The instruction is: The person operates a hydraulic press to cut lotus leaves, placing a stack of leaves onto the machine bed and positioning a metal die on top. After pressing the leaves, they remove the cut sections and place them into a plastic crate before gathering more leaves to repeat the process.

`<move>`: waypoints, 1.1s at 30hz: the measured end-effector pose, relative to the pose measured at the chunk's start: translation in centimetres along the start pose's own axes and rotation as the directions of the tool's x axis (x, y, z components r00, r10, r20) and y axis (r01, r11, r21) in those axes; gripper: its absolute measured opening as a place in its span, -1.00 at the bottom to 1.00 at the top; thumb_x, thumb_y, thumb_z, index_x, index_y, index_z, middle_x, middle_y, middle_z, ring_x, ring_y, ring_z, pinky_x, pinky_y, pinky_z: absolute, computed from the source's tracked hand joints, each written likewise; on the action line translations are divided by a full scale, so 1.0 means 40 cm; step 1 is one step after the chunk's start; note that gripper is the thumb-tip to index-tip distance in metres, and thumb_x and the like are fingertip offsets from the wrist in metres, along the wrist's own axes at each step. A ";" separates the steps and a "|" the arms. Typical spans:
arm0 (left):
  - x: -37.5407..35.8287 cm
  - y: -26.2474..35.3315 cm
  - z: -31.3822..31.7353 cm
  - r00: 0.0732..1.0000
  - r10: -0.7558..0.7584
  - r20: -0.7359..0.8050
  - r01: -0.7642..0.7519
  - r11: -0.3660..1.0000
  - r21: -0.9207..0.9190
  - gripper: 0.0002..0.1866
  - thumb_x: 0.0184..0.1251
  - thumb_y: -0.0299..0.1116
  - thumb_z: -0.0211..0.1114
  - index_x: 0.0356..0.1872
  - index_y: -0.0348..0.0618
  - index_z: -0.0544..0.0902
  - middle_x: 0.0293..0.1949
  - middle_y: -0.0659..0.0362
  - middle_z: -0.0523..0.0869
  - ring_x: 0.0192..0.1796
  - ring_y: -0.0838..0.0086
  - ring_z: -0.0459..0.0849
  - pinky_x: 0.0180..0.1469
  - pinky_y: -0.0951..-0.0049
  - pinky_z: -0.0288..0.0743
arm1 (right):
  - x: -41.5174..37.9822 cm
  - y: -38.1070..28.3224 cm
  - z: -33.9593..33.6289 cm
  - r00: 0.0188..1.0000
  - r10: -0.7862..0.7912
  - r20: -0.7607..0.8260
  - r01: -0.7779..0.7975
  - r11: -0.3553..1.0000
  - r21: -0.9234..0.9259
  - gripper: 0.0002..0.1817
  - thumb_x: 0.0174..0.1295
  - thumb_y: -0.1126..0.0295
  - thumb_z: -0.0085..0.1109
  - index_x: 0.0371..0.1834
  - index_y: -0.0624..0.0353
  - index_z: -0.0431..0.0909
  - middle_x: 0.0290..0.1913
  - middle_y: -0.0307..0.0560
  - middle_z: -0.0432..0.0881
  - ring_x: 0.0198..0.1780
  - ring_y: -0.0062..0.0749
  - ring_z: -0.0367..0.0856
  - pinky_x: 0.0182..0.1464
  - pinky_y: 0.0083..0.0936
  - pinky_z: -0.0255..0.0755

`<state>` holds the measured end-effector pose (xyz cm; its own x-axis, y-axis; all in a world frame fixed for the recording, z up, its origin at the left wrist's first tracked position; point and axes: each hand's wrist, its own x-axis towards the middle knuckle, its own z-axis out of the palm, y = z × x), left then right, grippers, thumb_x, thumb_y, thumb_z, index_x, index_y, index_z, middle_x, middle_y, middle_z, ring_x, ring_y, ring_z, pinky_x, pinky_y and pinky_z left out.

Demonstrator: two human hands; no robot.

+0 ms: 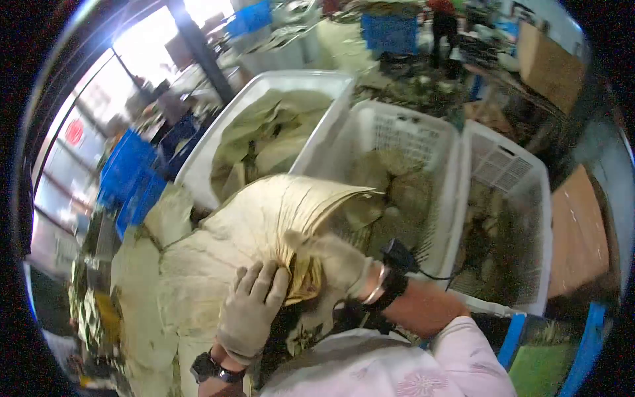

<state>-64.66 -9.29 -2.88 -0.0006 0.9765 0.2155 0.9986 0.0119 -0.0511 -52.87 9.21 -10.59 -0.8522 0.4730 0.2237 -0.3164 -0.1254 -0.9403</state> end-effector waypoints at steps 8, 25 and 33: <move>0.158 0.140 0.040 0.943 0.322 -0.082 -0.315 0.944 0.097 -0.45 0.35 -0.35 0.16 0.38 -0.20 0.44 0.31 -0.06 0.59 0.31 0.01 0.59 0.36 -0.27 0.42 | -0.164 -0.093 -0.118 0.928 0.239 -0.287 -0.141 0.936 0.322 -0.70 0.49 0.50 0.05 0.16 0.41 0.64 0.11 -0.05 0.73 0.09 -0.44 0.69 0.22 -0.46 0.55; 0.381 0.576 0.158 0.578 0.494 -0.649 -0.761 0.614 -0.210 -0.66 0.42 -0.26 0.34 0.14 -0.14 0.64 0.14 0.04 0.67 0.23 0.12 0.61 0.31 0.02 0.50 | -0.556 -0.224 -0.474 0.436 -0.196 -0.878 0.458 0.889 0.030 -0.76 0.25 0.64 0.13 -0.05 0.26 0.66 -0.13 -0.15 0.73 -0.09 -0.37 0.74 0.01 -0.34 0.66; 0.537 0.635 0.143 0.975 0.215 -0.063 0.130 -0.770 -0.624 -0.41 0.43 -0.20 0.40 0.36 -0.23 0.44 0.17 0.05 0.66 0.24 0.18 0.64 0.23 0.13 0.54 | -0.689 -0.355 -0.485 0.328 -0.576 -0.748 0.675 0.697 -0.241 -0.88 0.35 0.49 0.06 -0.30 0.26 0.57 -0.20 -0.07 0.66 -0.11 -0.29 0.66 0.04 -0.27 0.59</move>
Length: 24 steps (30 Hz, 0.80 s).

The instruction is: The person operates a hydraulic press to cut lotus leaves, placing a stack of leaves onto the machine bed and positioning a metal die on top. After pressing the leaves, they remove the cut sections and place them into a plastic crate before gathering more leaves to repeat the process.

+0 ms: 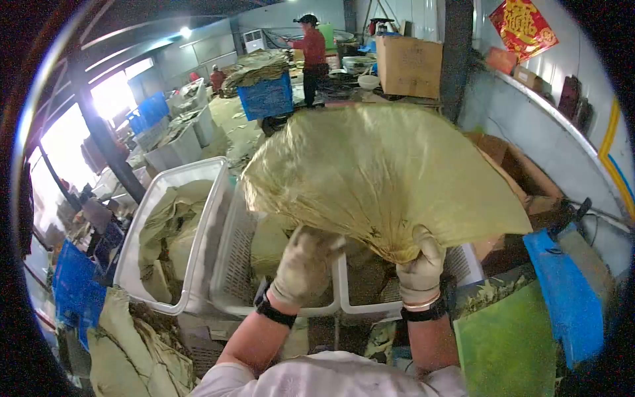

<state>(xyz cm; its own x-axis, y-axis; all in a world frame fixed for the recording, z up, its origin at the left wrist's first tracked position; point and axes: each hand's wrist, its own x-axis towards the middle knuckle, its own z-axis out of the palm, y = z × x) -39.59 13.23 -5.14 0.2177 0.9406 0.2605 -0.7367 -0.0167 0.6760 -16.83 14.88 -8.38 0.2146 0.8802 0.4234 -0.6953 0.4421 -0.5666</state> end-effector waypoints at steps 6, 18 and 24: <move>0.102 0.103 0.028 0.994 0.059 0.092 -0.017 0.914 -0.406 -0.49 0.48 -0.09 0.36 0.30 -0.16 0.57 0.23 0.06 0.70 0.27 0.17 0.65 0.39 0.04 0.50 | -0.038 -0.052 0.109 0.972 -0.212 0.100 0.228 0.955 -0.189 -0.87 0.42 0.56 0.07 -0.18 0.31 0.65 0.03 0.12 0.74 0.11 -0.19 0.71 0.22 -0.15 0.59; 0.162 0.063 -0.108 1.000 -0.008 -0.013 0.003 0.928 -0.374 -0.64 0.48 -0.33 0.32 0.21 -0.20 0.59 0.12 0.13 0.71 0.16 0.21 0.68 0.34 0.11 0.55 | -0.161 -0.091 0.088 0.966 -0.216 -0.143 0.214 0.976 -0.031 -0.39 0.41 0.18 0.29 0.45 0.18 0.40 0.41 0.05 0.53 0.42 -0.03 0.50 0.47 0.03 0.39; 0.246 0.012 -0.136 0.978 -0.060 0.202 0.089 0.986 -0.141 -0.36 0.29 -0.27 0.51 0.35 -0.26 0.51 0.22 0.08 0.68 0.31 0.12 0.62 0.46 -0.02 0.45 | -0.216 -0.086 0.033 0.865 -0.322 -0.386 0.263 0.944 -0.197 -0.36 0.40 0.31 0.31 0.50 0.18 0.33 0.41 0.02 0.54 0.41 -0.06 0.53 0.45 0.10 0.41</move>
